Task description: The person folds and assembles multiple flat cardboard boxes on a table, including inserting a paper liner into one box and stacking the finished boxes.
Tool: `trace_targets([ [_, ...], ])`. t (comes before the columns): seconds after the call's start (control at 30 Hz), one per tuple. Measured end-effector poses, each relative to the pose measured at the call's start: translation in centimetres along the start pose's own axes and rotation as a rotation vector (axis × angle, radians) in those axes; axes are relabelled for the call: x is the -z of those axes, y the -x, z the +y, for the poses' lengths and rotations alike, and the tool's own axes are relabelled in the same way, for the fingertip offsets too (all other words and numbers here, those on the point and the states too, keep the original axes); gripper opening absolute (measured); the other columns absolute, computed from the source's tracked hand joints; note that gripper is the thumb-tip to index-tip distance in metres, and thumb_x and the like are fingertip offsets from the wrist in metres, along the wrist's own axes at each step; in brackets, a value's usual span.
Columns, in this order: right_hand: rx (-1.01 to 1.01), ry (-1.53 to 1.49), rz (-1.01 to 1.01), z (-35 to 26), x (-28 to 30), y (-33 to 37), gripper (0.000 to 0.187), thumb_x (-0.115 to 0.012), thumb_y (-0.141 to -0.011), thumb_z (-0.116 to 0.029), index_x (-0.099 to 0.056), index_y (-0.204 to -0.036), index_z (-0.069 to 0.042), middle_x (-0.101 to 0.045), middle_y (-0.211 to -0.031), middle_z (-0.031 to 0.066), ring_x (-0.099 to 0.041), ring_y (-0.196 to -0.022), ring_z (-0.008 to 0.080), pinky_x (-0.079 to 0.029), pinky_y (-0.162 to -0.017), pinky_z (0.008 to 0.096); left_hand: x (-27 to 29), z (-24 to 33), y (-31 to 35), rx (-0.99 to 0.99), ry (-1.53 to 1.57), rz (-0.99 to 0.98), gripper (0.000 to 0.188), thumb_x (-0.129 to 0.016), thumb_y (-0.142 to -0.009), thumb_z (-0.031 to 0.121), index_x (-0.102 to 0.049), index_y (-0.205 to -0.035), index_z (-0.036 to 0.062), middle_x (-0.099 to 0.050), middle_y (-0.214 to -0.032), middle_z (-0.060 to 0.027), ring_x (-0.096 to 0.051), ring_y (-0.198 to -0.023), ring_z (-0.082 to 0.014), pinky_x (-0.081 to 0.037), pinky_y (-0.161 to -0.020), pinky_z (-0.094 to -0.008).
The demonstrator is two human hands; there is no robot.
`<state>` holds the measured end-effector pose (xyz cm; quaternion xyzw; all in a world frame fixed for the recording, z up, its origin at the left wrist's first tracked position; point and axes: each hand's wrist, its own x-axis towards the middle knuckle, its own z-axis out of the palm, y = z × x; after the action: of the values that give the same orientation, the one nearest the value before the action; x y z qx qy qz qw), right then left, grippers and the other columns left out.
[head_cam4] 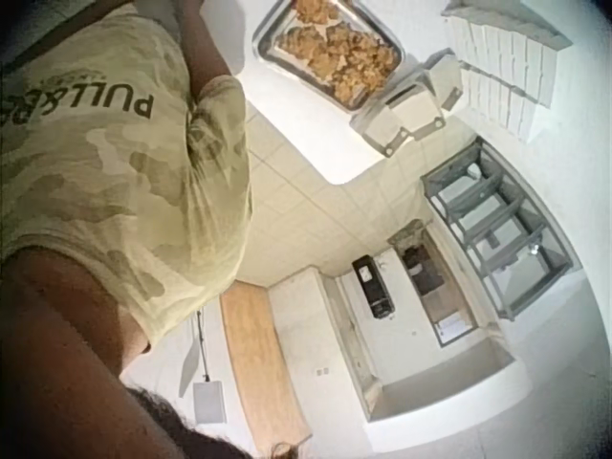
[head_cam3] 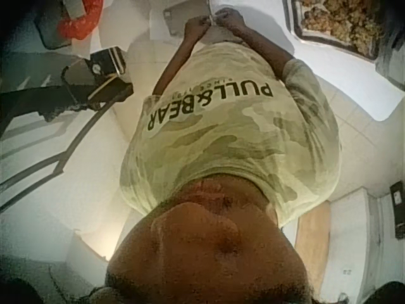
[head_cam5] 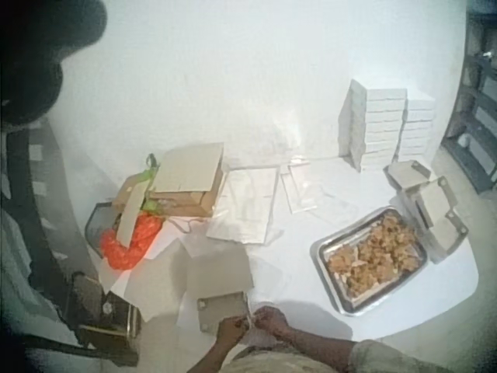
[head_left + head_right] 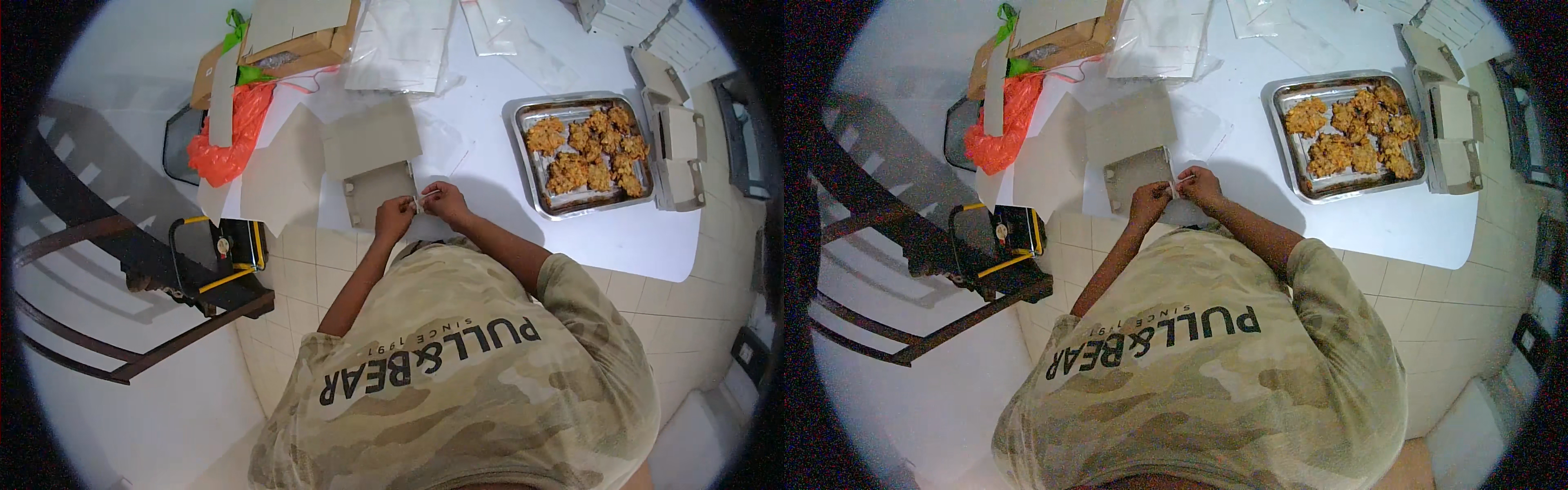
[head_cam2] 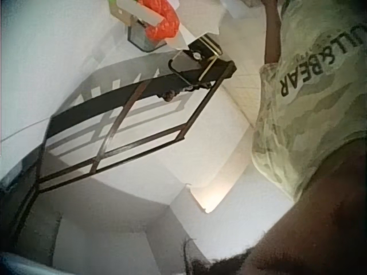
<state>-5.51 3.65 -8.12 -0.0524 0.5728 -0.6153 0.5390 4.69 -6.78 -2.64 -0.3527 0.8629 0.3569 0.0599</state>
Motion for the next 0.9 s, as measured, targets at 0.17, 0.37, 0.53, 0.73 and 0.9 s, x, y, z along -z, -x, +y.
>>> trace_targets([
  [0.17,0.058,0.157,0.007,-0.6,0.3,0.4,0.018,-0.064,-0.070,-0.005,-0.055,-0.086,-0.001,-0.059,-0.070,0.0060,-0.056,-0.060,0.0119,-0.047,-0.055,0.0238,-0.6,-0.5,-0.3,0.116,0.159,-0.071,0.032,-0.060,-0.070,0.015,-0.059,-0.099,0.0028,-0.063,-0.084,-0.0133,-0.060,-0.066,-0.0179,-0.050,-0.052,-0.0287],
  [0.37,0.160,0.421,-0.024,-1.4,0.6,-0.3,0.020,-0.065,-0.070,-0.014,-0.058,-0.084,-0.002,-0.062,-0.070,0.0097,-0.060,-0.061,0.0151,-0.048,-0.056,0.0273,0.2,0.3,0.0,0.367,0.499,-0.132,0.030,-0.060,-0.073,0.018,-0.060,-0.099,0.0022,-0.062,-0.079,-0.0086,-0.058,-0.066,-0.0146,-0.049,-0.056,-0.0256],
  [0.53,0.400,0.808,-0.013,-2.4,-0.6,-0.1,0.025,-0.067,-0.067,-0.016,-0.056,-0.084,-0.003,-0.061,-0.066,0.0094,-0.060,-0.059,0.0170,-0.047,-0.054,0.0267,-0.7,-2.2,-0.3,0.441,0.850,-0.198,0.021,-0.055,-0.080,0.017,-0.059,-0.099,0.0073,-0.061,-0.087,-0.0033,-0.059,-0.076,-0.0133,-0.046,-0.064,-0.0260],
  [0.73,0.357,0.906,-0.055,-3.1,-0.2,-0.2,0.026,-0.066,-0.066,-0.018,-0.056,-0.084,-0.004,-0.059,-0.061,0.0089,-0.059,-0.055,0.0198,-0.047,-0.054,0.0308,-0.8,-3.2,-0.1,0.345,1.027,-0.252,0.021,-0.051,-0.083,0.014,-0.055,-0.102,0.0056,-0.060,-0.093,-0.0060,-0.058,-0.078,-0.0145,-0.047,-0.067,-0.0263],
  [0.9,0.406,0.990,-0.005,-4.0,-0.7,0.4,0.023,-0.066,-0.065,-0.016,-0.056,-0.082,-0.004,-0.059,-0.061,0.0102,-0.059,-0.057,0.0219,-0.047,-0.056,0.0326,1.3,-4.5,1.7,0.216,1.096,0.084,0.028,-0.036,-0.080,-0.001,-0.053,-0.101,0.0018,-0.057,-0.096,-0.0084,-0.058,-0.078,-0.0173,-0.048,-0.066,-0.0273],
])
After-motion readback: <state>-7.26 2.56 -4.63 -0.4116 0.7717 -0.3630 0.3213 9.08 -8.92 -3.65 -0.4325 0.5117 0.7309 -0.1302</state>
